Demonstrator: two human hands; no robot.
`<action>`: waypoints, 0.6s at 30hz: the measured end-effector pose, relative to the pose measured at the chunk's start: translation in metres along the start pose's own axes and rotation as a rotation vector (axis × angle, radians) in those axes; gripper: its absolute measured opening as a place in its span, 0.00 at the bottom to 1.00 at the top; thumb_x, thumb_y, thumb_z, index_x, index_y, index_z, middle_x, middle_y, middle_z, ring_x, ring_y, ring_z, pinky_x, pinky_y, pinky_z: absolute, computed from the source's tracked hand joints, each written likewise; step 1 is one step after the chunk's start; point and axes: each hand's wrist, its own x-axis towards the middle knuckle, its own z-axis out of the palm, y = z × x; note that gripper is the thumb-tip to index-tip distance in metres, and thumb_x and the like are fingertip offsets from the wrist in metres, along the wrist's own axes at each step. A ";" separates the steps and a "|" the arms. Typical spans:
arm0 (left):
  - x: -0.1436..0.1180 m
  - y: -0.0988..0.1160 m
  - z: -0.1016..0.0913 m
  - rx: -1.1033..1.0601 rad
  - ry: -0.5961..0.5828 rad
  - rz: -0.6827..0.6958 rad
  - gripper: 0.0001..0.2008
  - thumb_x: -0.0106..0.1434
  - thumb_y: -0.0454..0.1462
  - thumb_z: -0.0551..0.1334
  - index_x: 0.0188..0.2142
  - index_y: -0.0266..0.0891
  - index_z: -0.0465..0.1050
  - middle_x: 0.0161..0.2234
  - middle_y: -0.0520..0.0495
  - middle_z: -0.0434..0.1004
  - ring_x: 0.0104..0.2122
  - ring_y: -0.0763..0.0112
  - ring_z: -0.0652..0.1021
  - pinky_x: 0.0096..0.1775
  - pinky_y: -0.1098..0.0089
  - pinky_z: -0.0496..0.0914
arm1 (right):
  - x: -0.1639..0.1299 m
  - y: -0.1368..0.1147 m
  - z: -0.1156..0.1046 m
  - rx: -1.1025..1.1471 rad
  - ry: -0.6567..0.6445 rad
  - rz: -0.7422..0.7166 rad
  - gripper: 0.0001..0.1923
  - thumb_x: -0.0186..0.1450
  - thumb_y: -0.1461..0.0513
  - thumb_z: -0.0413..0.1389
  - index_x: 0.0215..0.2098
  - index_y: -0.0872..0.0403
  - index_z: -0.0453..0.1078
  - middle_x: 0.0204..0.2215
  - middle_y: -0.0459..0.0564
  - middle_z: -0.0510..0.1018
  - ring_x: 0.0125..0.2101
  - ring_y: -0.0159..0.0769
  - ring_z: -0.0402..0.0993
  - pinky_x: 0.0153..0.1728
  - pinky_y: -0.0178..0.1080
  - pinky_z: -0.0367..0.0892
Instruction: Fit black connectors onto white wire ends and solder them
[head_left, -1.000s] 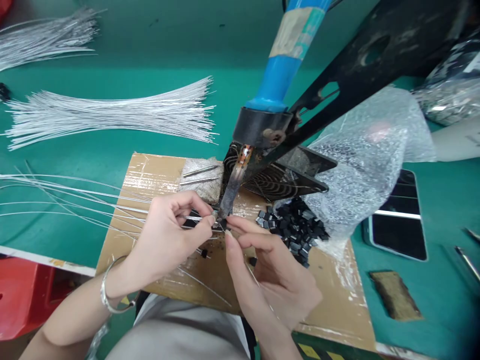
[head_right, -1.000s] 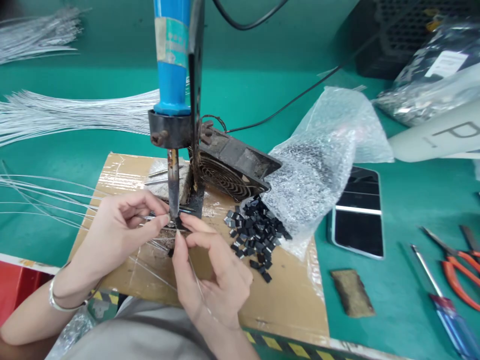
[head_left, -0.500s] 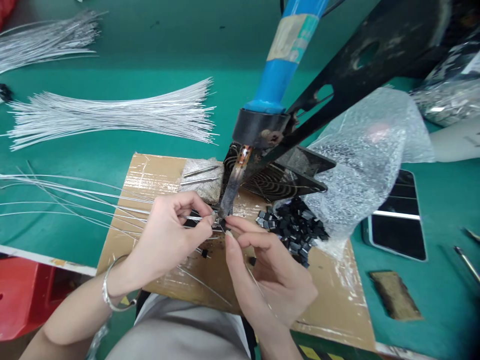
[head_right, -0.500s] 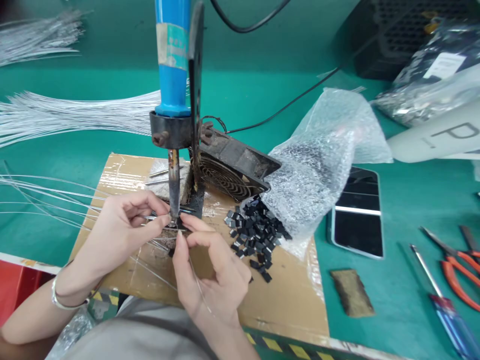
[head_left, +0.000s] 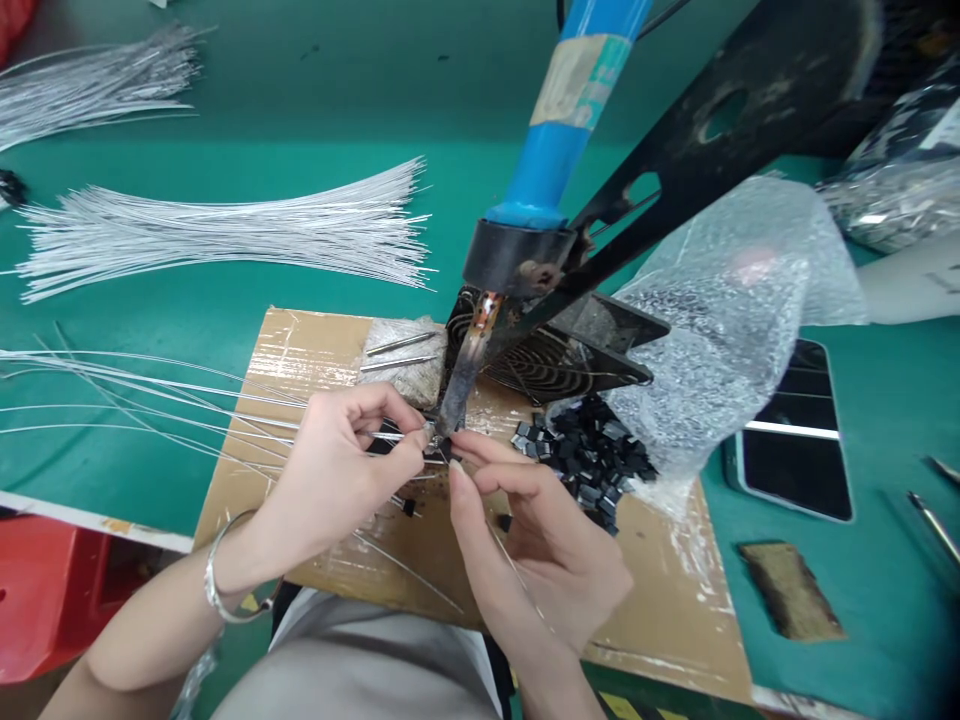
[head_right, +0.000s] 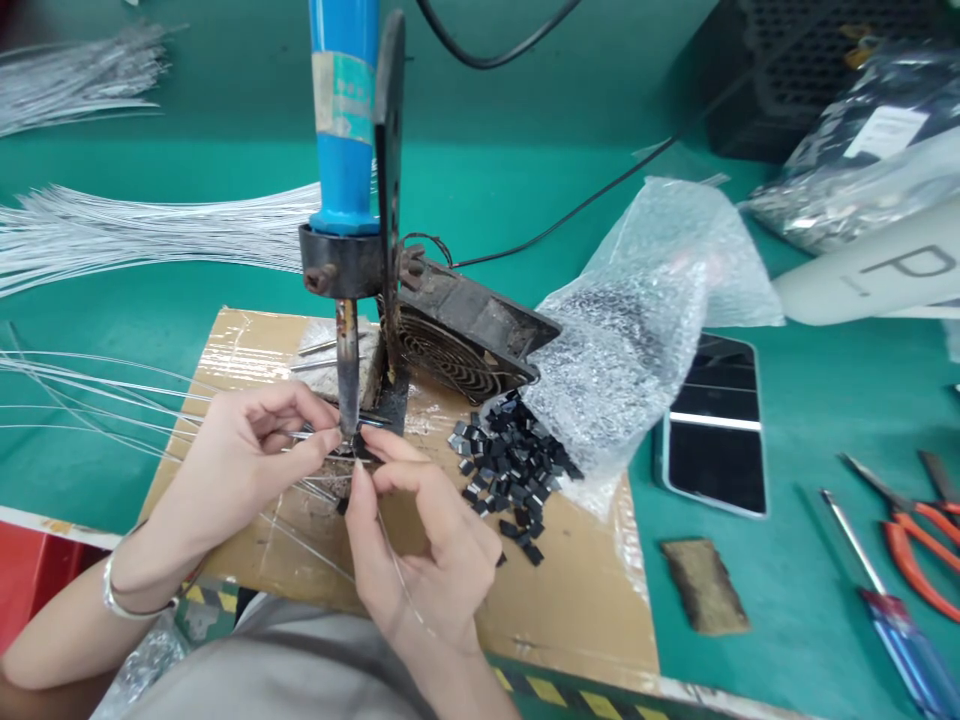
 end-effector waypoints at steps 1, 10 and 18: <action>0.000 0.000 0.000 -0.002 -0.002 -0.002 0.02 0.56 0.34 0.65 0.27 0.38 0.74 0.28 0.48 0.78 0.28 0.70 0.73 0.29 0.68 0.62 | 0.000 0.000 0.000 -0.008 -0.002 -0.005 0.10 0.64 0.72 0.63 0.35 0.51 0.73 0.44 0.52 0.86 0.45 0.40 0.85 0.48 0.39 0.79; 0.002 0.000 0.000 -0.012 0.017 0.016 0.03 0.56 0.35 0.65 0.26 0.39 0.75 0.27 0.49 0.78 0.27 0.70 0.73 0.28 0.68 0.61 | 0.003 -0.003 0.000 -0.028 -0.004 -0.017 0.10 0.64 0.72 0.64 0.35 0.51 0.72 0.44 0.52 0.86 0.45 0.38 0.85 0.47 0.37 0.79; 0.000 -0.001 -0.001 0.011 0.027 0.052 0.04 0.56 0.36 0.65 0.26 0.39 0.76 0.28 0.47 0.80 0.28 0.68 0.76 0.27 0.68 0.63 | 0.003 -0.003 0.001 -0.015 -0.003 -0.011 0.10 0.64 0.72 0.64 0.35 0.51 0.72 0.44 0.51 0.86 0.45 0.39 0.86 0.48 0.39 0.79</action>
